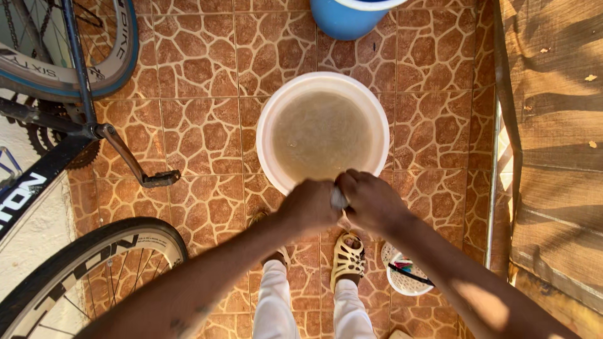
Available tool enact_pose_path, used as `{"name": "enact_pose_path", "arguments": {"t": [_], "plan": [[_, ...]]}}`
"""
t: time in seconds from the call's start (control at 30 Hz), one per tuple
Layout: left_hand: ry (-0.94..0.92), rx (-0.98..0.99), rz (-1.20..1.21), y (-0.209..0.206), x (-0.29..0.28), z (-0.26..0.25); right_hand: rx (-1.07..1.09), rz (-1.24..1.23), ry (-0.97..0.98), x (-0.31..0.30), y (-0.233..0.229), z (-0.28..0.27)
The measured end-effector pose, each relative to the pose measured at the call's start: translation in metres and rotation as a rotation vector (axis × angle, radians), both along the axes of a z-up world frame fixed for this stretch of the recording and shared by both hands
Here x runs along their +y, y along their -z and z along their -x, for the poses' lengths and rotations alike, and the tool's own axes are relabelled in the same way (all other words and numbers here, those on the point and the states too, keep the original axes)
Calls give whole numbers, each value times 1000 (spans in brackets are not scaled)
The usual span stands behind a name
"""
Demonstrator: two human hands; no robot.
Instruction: The person wipes a window pane with a cloth, then rinses and wrings the cloth in a bucket of water on a balcony before continuing to wipe the glass.
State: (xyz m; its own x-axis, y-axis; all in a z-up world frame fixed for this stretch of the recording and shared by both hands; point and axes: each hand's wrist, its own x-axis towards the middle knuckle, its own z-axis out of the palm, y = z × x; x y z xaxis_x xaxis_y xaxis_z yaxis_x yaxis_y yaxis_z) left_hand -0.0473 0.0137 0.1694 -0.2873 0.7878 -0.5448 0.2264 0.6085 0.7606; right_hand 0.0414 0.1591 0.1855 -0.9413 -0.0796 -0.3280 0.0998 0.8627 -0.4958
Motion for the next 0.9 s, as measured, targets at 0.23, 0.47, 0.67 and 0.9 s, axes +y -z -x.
{"name": "enact_pose_path", "arguments": {"t": [0.23,0.47,0.67,0.9], "plan": [[419,544,62,13,9,41,-370,212,406,-12,13,25],[518,711,-113,34,3,53,-551,499,575,-15,27,31],[422,784,-108,5,2,26,-568,577,767,-11,-11,18],[-405,-263,286,-32,-10,-12,445,-159,308,-39,-57,-33]]}}
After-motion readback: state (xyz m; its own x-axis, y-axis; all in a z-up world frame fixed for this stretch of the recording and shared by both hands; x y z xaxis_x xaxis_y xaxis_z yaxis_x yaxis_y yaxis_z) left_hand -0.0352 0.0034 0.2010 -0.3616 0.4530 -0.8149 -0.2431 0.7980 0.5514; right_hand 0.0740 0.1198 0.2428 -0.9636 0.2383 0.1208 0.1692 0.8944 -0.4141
